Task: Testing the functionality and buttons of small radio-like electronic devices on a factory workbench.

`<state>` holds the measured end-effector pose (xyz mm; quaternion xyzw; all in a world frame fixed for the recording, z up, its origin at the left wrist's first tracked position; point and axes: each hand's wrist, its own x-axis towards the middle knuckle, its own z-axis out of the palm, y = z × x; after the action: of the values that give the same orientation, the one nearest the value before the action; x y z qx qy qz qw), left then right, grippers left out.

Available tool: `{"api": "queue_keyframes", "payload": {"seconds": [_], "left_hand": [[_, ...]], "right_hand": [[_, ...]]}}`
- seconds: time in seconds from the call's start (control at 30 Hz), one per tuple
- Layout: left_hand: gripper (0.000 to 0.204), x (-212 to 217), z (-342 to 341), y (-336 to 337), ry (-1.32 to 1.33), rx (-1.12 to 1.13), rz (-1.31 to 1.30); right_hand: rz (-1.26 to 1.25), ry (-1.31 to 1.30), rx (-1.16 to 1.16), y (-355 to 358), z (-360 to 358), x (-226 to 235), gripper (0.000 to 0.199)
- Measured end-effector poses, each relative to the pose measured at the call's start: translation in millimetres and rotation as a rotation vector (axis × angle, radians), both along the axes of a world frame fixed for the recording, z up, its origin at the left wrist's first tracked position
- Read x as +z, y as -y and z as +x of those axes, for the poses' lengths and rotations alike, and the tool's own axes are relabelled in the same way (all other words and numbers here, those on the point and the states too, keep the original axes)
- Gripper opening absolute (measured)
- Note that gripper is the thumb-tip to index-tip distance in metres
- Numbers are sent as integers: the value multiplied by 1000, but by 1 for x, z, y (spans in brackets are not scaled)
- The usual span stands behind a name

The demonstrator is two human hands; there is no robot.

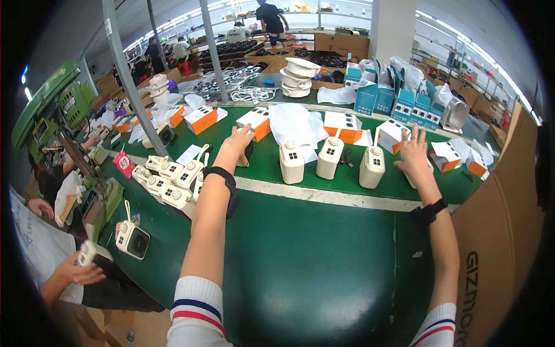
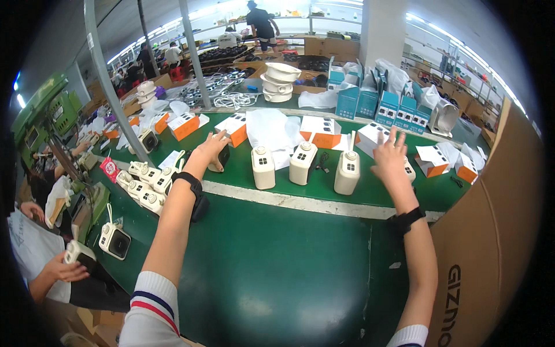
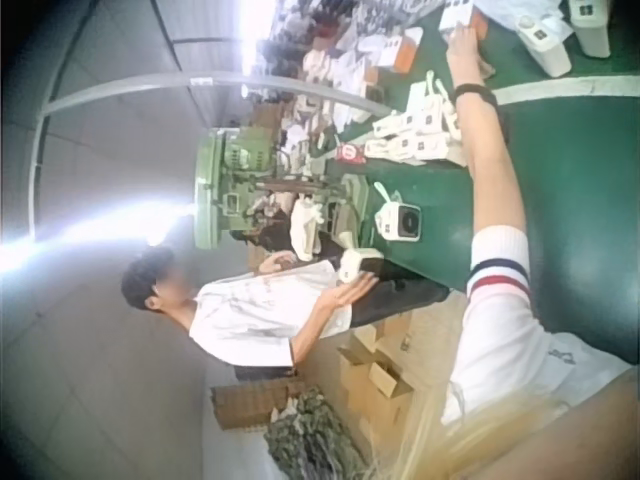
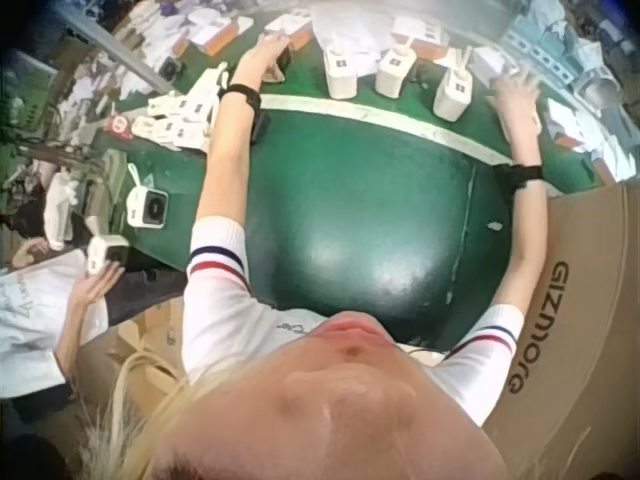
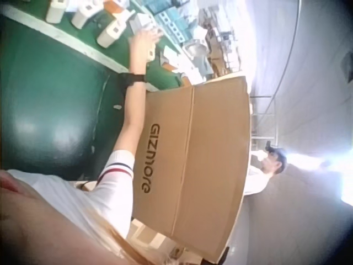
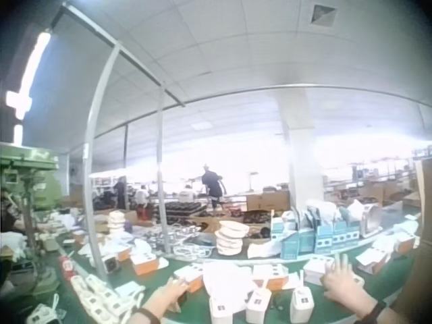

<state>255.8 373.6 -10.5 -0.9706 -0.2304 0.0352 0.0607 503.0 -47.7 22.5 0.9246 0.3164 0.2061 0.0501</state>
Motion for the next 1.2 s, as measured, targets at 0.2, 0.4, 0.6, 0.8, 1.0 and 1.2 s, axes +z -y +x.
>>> {"api": "queue_keyframes", "payload": {"seconds": [0.2,0.4,0.6,0.8,1.0,1.2], "left_hand": [[116,33,10,69,-159,201,199],[97,31,29,153,116,-237,-437],[82,-6,29,144,454,-374,-470],[83,10,-31,199,384,-309,-151],[73,43,-198,259,410,-297,73],[88,52,-368,215,355,435,182]], "right_hand": [[-129,-165,359,-78,-70,4,102],[16,-508,317,-115,-59,-19,117],[510,-469,522,-101,-64,-47,98],[692,-138,674,-43,-133,-28,87],[584,-641,754,29,-253,-10,93],[396,-650,852,60,-327,-21,94]]}}
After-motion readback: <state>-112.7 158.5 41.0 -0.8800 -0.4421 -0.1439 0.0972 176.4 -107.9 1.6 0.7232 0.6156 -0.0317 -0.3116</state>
